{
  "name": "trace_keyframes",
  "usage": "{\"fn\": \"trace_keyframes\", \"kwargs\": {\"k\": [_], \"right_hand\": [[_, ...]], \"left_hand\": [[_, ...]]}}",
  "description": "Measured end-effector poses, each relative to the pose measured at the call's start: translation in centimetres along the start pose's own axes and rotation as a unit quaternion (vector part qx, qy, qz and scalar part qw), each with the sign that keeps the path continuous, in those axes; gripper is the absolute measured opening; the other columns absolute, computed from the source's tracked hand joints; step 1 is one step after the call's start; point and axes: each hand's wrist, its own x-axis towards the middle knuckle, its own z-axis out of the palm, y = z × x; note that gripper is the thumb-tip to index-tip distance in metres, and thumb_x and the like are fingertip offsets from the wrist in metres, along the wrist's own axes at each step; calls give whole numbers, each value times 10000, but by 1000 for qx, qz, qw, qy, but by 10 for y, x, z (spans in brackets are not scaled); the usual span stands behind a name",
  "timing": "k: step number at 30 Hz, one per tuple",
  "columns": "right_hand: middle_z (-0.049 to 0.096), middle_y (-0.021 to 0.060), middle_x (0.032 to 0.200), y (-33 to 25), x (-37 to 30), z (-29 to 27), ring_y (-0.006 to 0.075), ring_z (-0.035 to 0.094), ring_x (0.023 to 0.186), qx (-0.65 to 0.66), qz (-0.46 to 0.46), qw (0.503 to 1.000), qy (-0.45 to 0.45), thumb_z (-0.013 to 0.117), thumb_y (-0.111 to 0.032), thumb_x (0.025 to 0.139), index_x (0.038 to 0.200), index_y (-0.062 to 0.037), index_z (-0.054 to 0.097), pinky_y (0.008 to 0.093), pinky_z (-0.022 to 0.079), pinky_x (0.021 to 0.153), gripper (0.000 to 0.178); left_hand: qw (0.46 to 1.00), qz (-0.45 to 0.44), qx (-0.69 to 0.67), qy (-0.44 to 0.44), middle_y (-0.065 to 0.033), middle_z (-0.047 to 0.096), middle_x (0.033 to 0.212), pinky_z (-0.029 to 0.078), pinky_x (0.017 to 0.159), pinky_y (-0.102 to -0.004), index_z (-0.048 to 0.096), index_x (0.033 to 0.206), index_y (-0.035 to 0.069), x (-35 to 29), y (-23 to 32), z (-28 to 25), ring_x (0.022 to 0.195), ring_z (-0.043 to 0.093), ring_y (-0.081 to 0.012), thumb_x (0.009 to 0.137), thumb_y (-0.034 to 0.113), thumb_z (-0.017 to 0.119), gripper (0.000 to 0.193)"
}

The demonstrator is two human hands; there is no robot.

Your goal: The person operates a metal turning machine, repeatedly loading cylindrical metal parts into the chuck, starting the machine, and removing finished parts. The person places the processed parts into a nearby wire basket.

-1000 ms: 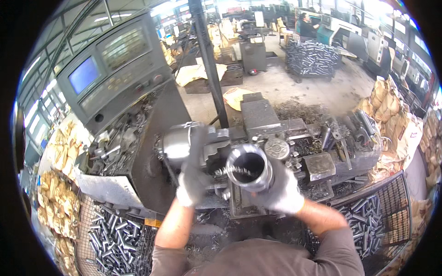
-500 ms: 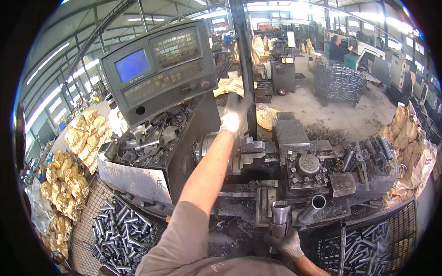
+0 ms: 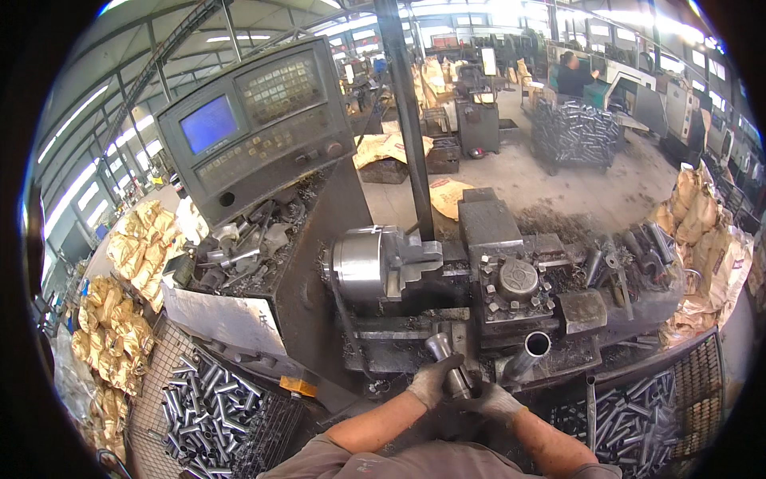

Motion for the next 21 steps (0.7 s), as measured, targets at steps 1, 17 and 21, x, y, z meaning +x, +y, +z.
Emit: {"fn": "trace_keyframes", "kwargs": {"k": [1,17,21], "right_hand": [[775,166,1207,29,22,6,252,750,1079,-29,-73,996,46,873,-450,847,1443,-17,626,389,594,947,777],[808,166,1051,279,-308,-170,263,795,932,-185,425,832,304,931,-304,734,1271,-10,739,454,627,846,641],[788,195,1196,136,-185,-145,290,795,999,-130,166,851,481,884,-288,805,1351,-48,660,428,635,870,638]], "left_hand": [[1000,22,-7,-5,-125,774,1144,610,874,-406,667,1344,-9,8,-4,-1,928,749,-243,960,311,806,519],[964,54,-244,-88,-124,741,1186,598,1002,-477,660,1263,30,1,-11,-45,1119,721,-306,1096,275,515,330],[962,47,-236,-130,-137,746,1105,625,931,-499,658,1219,29,-19,3,-48,1032,744,-320,1102,298,516,326]]}}
